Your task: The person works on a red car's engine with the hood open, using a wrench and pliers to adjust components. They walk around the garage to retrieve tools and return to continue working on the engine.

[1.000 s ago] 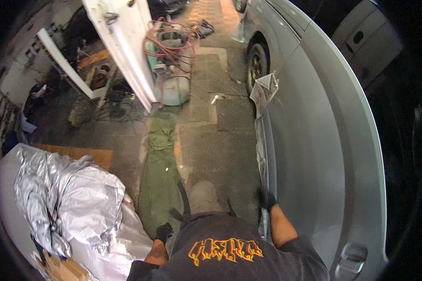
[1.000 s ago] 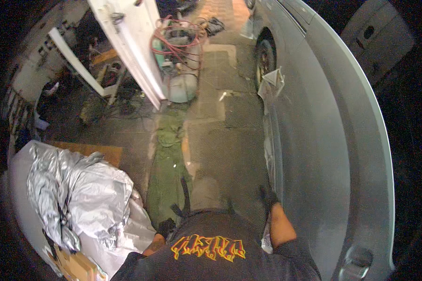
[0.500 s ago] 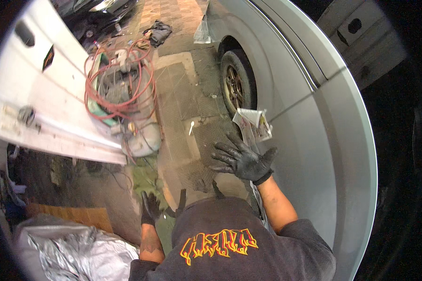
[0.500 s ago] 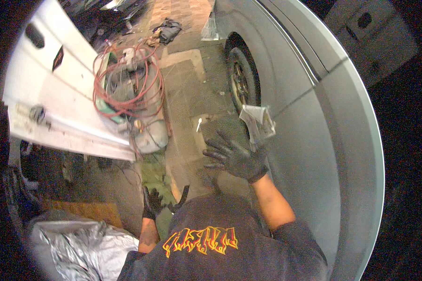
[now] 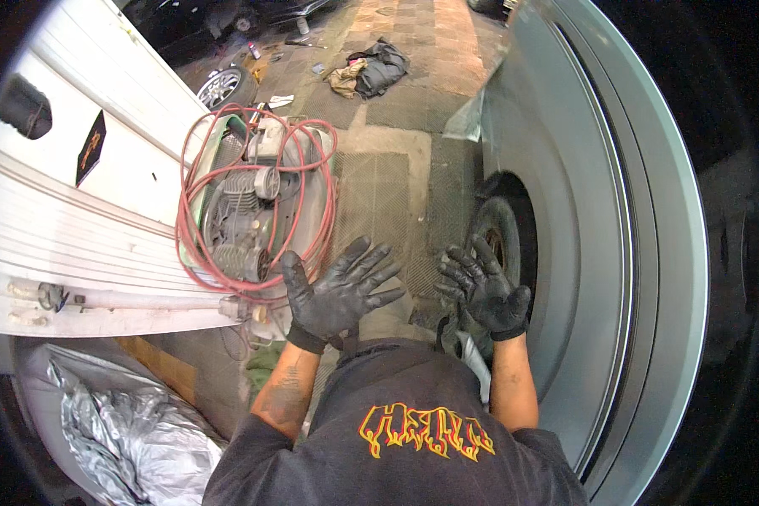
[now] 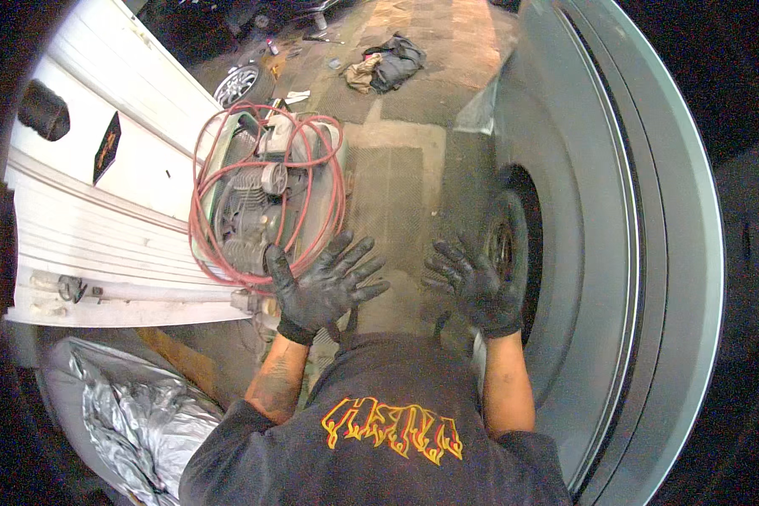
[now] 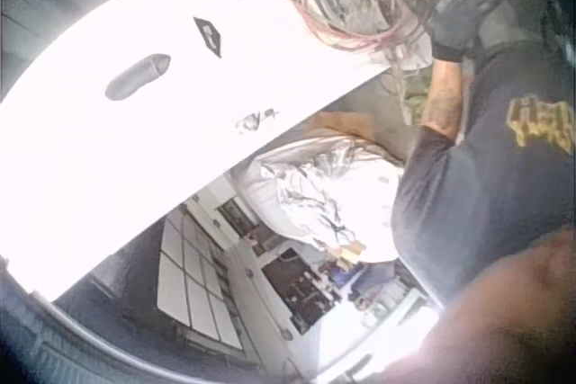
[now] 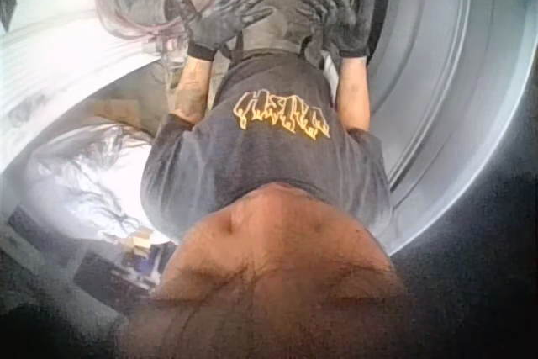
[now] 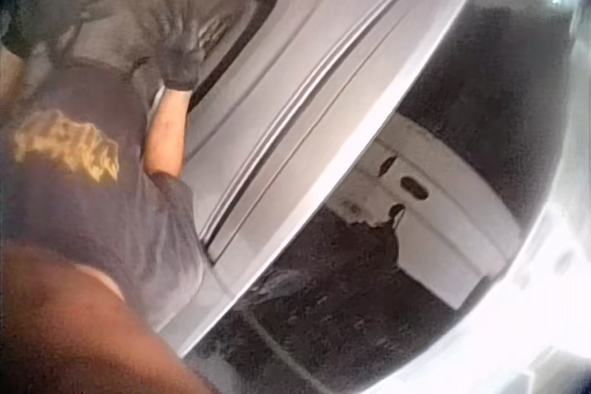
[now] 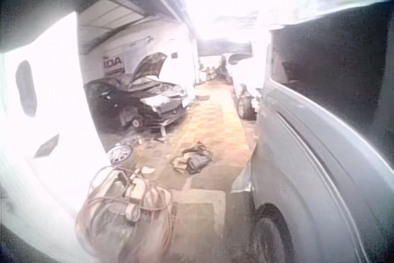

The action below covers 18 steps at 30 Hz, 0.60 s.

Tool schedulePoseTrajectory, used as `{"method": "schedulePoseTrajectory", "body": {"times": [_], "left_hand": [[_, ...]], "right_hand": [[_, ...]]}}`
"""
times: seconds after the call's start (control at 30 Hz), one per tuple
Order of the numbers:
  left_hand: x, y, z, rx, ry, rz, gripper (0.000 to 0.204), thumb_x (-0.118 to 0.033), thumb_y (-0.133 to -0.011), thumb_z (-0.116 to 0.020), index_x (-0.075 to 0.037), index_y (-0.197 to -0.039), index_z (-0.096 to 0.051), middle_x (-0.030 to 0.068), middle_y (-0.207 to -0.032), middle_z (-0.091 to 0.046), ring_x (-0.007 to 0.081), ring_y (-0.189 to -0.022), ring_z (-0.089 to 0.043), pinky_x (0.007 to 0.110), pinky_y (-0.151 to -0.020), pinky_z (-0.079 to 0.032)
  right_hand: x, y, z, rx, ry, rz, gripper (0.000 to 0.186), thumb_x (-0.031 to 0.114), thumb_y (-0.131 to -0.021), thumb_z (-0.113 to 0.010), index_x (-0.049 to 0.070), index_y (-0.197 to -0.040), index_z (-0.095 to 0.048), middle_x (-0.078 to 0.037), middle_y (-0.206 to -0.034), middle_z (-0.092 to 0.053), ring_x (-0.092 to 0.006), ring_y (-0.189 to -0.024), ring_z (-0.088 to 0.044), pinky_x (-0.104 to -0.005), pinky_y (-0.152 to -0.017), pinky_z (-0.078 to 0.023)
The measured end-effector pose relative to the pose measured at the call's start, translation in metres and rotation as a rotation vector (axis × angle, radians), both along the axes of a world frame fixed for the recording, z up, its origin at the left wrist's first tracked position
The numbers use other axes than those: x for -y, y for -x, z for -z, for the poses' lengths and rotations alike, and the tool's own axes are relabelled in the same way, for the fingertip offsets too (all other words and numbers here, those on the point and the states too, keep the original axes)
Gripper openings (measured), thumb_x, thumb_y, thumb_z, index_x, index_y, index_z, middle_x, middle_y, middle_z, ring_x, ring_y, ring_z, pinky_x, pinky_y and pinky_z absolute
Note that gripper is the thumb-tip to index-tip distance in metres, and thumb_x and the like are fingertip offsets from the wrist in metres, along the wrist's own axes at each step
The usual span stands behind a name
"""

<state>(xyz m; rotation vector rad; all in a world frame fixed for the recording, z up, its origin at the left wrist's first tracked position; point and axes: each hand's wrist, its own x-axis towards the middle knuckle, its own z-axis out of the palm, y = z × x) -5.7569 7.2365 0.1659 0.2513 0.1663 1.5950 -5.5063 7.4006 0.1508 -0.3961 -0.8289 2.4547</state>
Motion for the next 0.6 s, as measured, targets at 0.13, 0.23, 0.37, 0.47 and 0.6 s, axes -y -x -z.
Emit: {"method": "schedulePoseTrajectory", "body": {"times": [0.13, 0.23, 0.37, 0.47, 0.6], "left_hand": [[-0.085, 0.076, 0.079, -0.068, 0.099, -0.123, 0.060, -0.063, -0.100, -0.042, -0.007, -0.117, -0.055, 0.0140, -0.108, -0.059, 0.0291, -0.100, -0.057, 0.045, -0.092, -0.044], [-0.154, 0.125, 0.106, -0.311, 0.524, -0.226, 0.039, -0.047, -0.105, -0.047, -0.011, -0.089, -0.052, 0.0022, -0.076, -0.050, 0.0174, -0.068, -0.050, 0.032, -0.064, -0.042], [-0.247, 0.193, 0.120, -0.556, 0.866, -0.401, 0.034, -0.038, -0.106, -0.049, -0.014, -0.082, -0.051, -0.0034, -0.066, -0.045, 0.0102, -0.057, -0.045, 0.027, -0.053, -0.038], [-0.318, 0.255, 0.093, -0.623, 0.708, -0.416, 0.030, -0.036, -0.105, -0.052, -0.013, -0.086, -0.055, -0.0036, -0.070, -0.050, 0.0093, -0.059, -0.047, 0.027, -0.054, -0.039], [-0.384, 0.337, 0.097, -0.735, 0.909, -0.634, 0.032, -0.036, -0.103, -0.058, -0.007, -0.090, -0.063, -0.0024, -0.072, -0.056, 0.0075, -0.064, -0.051, 0.028, -0.059, -0.043]], "right_hand": [[-0.145, 0.065, 0.031, 0.181, -0.128, 0.083, 0.053, 0.046, -0.096, -0.062, 0.007, -0.130, -0.054, -0.018, -0.123, -0.061, -0.0329, -0.117, -0.060, -0.0550, -0.106, -0.045], [-0.241, 0.121, 0.070, 0.387, -0.119, 0.174, 0.024, 0.030, -0.101, -0.060, 0.007, -0.104, -0.061, -0.009, -0.099, -0.063, -0.0260, -0.096, -0.064, -0.0470, -0.092, -0.052], [-0.347, 0.167, 0.112, 0.892, -0.312, 0.093, 0.019, 0.026, -0.100, -0.060, 0.007, -0.098, -0.062, -0.008, -0.089, -0.063, -0.0253, -0.082, -0.063, -0.0417, -0.076, -0.053], [-0.431, 0.162, 0.132, 1.166, -1.859, -0.311, 0.018, 0.026, -0.099, -0.061, 0.008, -0.098, -0.063, -0.008, -0.084, -0.065, -0.0254, -0.080, -0.065, -0.0390, -0.072, -0.054], [-0.516, 0.236, 0.148, 1.413, -1.834, -0.717, 0.015, 0.023, -0.091, -0.066, 0.009, -0.095, -0.066, -0.011, -0.081, -0.067, -0.0308, -0.077, -0.066, -0.0409, -0.070, -0.054]]}}
